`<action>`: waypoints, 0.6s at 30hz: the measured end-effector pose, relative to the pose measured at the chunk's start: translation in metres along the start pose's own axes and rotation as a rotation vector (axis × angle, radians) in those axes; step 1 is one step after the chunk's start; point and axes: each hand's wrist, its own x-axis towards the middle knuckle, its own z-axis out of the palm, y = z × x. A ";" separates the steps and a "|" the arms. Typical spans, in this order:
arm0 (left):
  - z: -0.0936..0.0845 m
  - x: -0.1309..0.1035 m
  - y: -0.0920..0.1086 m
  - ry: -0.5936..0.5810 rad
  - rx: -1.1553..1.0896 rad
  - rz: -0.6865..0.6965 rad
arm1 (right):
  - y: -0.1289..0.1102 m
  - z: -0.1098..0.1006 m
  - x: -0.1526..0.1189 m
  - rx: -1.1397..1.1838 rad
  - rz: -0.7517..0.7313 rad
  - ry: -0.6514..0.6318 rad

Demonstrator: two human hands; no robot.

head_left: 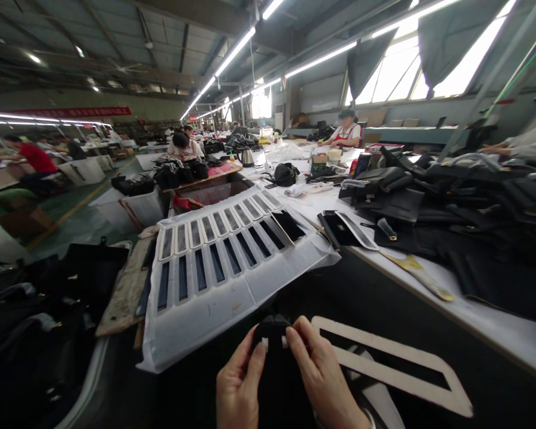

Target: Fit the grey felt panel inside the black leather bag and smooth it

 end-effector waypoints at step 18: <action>-0.007 0.015 0.001 -0.021 0.204 0.059 | -0.001 0.007 -0.002 -0.056 -0.139 0.128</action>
